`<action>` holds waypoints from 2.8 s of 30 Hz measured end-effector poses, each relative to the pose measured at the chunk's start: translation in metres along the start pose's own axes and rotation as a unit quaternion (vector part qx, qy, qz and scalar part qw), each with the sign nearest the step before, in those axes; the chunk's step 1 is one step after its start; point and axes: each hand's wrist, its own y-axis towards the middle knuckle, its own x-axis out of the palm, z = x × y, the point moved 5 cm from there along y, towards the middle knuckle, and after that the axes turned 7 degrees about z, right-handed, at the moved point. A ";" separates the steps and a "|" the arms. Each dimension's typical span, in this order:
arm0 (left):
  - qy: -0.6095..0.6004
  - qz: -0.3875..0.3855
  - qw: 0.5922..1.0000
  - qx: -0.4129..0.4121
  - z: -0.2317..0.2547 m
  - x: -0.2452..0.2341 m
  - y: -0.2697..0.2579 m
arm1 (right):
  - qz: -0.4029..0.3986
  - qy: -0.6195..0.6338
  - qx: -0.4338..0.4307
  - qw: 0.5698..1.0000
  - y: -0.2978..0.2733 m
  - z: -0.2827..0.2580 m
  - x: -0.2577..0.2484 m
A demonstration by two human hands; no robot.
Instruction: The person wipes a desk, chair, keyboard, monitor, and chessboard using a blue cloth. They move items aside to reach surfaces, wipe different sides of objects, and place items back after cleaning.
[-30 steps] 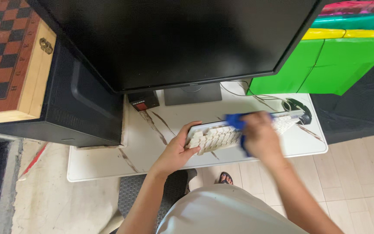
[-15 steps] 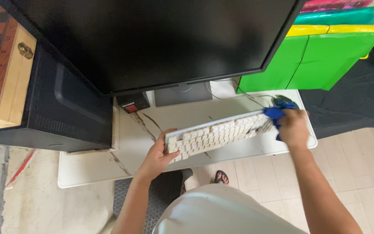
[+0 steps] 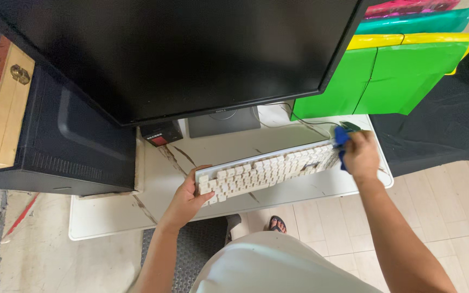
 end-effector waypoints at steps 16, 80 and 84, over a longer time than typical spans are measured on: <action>0.020 0.030 0.999 -0.024 -0.038 -0.032 0.024 | -0.062 -0.012 -0.056 0.996 0.002 0.022 0.024; 0.071 0.080 0.975 0.194 0.212 0.104 0.061 | 0.046 0.112 -0.221 0.968 0.126 -0.303 -0.181; 0.067 0.086 0.974 0.201 0.215 0.102 0.064 | 0.004 0.254 -0.145 0.956 0.136 -0.248 -0.148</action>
